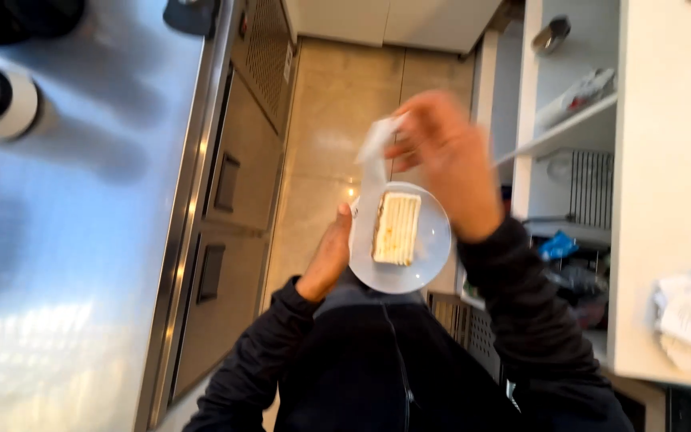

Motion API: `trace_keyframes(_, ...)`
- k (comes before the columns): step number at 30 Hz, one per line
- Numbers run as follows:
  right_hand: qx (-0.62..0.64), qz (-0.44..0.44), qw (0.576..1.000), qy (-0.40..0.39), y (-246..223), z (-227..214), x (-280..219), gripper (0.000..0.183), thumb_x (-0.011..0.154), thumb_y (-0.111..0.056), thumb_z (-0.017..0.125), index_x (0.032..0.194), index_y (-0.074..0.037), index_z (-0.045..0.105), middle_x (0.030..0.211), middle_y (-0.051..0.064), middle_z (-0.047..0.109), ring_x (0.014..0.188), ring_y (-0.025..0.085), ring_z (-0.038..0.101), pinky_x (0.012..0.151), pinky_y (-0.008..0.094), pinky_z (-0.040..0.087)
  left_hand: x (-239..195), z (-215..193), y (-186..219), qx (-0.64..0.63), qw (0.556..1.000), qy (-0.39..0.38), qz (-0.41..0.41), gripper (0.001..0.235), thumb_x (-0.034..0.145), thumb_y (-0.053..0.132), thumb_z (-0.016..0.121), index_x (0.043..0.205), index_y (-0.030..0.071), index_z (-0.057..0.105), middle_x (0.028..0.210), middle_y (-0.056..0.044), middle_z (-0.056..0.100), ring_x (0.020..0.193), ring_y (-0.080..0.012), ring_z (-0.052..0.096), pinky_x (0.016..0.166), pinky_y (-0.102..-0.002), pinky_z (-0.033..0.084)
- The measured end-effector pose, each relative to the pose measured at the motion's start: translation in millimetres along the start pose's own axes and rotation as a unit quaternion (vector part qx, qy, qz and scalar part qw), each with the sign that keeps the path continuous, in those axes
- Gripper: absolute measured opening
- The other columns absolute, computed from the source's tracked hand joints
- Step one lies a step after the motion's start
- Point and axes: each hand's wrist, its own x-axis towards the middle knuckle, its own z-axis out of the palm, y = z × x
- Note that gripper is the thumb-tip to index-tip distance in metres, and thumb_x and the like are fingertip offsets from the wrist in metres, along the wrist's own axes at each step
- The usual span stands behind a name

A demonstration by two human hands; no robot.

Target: The recorder cleans an espresso portafilter with a brush and towel, organizes coffee cups and saucers, and prepares a slice of cake.

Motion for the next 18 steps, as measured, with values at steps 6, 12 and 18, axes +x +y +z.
trace_keyframes(6, 0.161, 0.050, 0.951, -0.261, 14, 23, -26, 0.013, 0.111, -0.016, 0.051, 0.116, -0.005, 0.056, 0.108, 0.007, 0.062, 0.097, 0.019, 0.061, 0.085, 0.035, 0.049, 59, -6, -20, -0.032, 0.997, -0.014, 0.061, 0.070, 0.107, 0.055, 0.041, 0.151, 0.001, 0.040, 0.145, -0.011, 0.054, 0.134, -0.0195, 0.050, 0.112, -0.033, 0.042)
trace_keyframes(12, 0.499, 0.231, 0.832, 0.076, 121, -39, -94, 0.020, 0.109, -0.027, 0.047, 0.113, -0.009, 0.053, 0.072, 0.000, 0.043, 0.052, 0.009, 0.038, 0.043, 0.024, 0.032, 122, -16, 15, -0.059, 0.996, 0.010, -0.062, 0.085, 0.105, 0.066, 0.028, 0.147, -0.004, 0.052, 0.137, -0.013, 0.064, 0.122, -0.0189, 0.060, 0.103, -0.032, 0.048)
trace_keyframes(18, 0.384, 0.253, 0.806, 0.374, 334, -56, -299, 0.044, 0.101, -0.011, 0.058, 0.143, -0.005, 0.048, 0.106, -0.001, 0.061, 0.081, 0.008, 0.058, 0.072, 0.026, 0.047, 172, -22, 30, 0.000, 0.989, -0.108, -0.096, 0.082, 0.103, 0.064, 0.026, 0.151, 0.000, 0.044, 0.144, -0.010, 0.058, 0.129, -0.0173, 0.057, 0.109, -0.033, 0.045)
